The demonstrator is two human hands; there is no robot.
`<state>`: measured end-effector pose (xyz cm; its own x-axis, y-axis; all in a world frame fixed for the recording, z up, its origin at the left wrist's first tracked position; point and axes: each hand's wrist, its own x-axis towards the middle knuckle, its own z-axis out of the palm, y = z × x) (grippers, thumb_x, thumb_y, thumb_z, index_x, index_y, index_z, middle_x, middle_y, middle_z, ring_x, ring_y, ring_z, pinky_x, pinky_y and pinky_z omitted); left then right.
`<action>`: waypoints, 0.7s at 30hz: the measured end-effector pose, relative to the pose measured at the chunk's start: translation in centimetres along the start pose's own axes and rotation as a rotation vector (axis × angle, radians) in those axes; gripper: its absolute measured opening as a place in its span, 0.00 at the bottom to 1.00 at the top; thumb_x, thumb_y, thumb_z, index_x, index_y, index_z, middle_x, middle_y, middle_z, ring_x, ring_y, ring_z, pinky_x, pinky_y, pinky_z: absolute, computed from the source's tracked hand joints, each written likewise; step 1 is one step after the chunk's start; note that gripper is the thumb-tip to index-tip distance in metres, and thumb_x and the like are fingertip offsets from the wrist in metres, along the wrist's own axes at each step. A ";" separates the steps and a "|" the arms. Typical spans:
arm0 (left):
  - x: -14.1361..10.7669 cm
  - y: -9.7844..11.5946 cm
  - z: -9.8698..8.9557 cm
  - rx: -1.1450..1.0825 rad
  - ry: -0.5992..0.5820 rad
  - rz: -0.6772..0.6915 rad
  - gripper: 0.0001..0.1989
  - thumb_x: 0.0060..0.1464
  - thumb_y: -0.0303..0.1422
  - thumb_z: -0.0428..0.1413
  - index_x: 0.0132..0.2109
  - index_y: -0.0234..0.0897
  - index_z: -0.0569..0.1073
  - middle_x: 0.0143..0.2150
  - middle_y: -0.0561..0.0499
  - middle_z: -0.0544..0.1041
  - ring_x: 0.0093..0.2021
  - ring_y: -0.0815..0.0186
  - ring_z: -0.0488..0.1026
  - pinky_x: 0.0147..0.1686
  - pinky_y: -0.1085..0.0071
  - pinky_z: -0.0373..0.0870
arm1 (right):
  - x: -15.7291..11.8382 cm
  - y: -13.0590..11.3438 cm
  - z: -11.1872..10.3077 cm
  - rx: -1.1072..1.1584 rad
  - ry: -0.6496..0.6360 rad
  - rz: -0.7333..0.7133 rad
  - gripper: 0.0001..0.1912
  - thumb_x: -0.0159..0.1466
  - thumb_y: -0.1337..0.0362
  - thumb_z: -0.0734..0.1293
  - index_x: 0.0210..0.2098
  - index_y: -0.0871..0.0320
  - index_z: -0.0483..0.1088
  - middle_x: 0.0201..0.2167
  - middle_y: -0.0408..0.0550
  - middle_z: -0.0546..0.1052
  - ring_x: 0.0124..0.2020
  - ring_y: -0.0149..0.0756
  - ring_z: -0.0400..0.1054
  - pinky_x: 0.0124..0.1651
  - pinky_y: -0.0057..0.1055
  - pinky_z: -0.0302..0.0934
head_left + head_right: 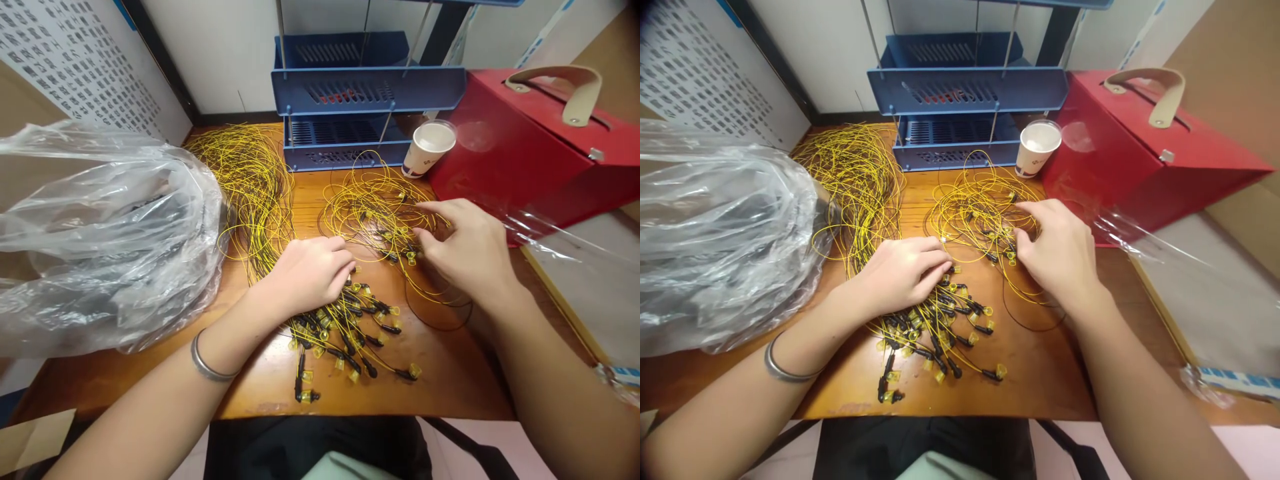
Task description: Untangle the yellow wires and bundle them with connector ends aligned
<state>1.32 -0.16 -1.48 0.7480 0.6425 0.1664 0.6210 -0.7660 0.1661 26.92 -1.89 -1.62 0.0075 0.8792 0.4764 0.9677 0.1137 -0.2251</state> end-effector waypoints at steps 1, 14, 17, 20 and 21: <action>0.0 0.0 0.0 0.008 -0.004 -0.001 0.18 0.67 0.36 0.46 0.39 0.38 0.80 0.37 0.50 0.77 0.36 0.64 0.75 0.25 0.67 0.54 | -0.1 -0.5 -0.1 0.072 0.018 -0.062 0.18 0.61 0.63 0.68 0.50 0.60 0.77 0.44 0.55 0.78 0.37 0.43 0.73 0.40 0.39 0.67; 0.0 -0.1 0.3 -0.026 -0.056 -0.026 0.14 0.62 0.30 0.50 0.48 0.41 0.79 0.39 0.50 0.77 0.37 0.63 0.76 0.26 0.68 0.56 | -1.7 -3.0 0.6 0.352 -0.332 -0.510 0.09 0.66 0.65 0.66 0.34 0.58 0.78 0.28 0.45 0.77 0.27 0.30 0.69 0.32 0.27 0.59; 0.1 0.0 0.4 -0.034 -0.054 -0.040 0.12 0.61 0.30 0.51 0.45 0.40 0.79 0.40 0.50 0.78 0.38 0.63 0.76 0.26 0.69 0.57 | -1.8 -3.2 1.0 0.336 -0.354 -0.509 0.09 0.67 0.64 0.66 0.38 0.58 0.79 0.29 0.46 0.78 0.29 0.31 0.71 0.33 0.27 0.60; 0.0 -0.1 0.3 -0.028 -0.021 -0.026 0.11 0.63 0.30 0.51 0.45 0.38 0.78 0.40 0.50 0.78 0.39 0.64 0.76 0.27 0.69 0.58 | -1.9 -3.5 1.2 0.360 -0.322 -0.496 0.09 0.67 0.63 0.67 0.41 0.58 0.79 0.29 0.46 0.78 0.28 0.31 0.70 0.33 0.27 0.60; 0.0 -0.1 0.2 -0.025 -0.006 -0.016 0.11 0.63 0.31 0.51 0.45 0.38 0.78 0.41 0.49 0.78 0.39 0.64 0.76 0.27 0.70 0.59 | -1.9 -3.6 1.3 0.364 -0.309 -0.485 0.08 0.66 0.64 0.67 0.42 0.58 0.78 0.29 0.45 0.77 0.28 0.30 0.69 0.32 0.27 0.59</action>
<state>1.28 -0.07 -1.73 0.7396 0.6542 0.1583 0.6265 -0.7551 0.1932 23.10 -3.44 -2.80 -0.5304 0.7752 0.3431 0.6963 0.6292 -0.3453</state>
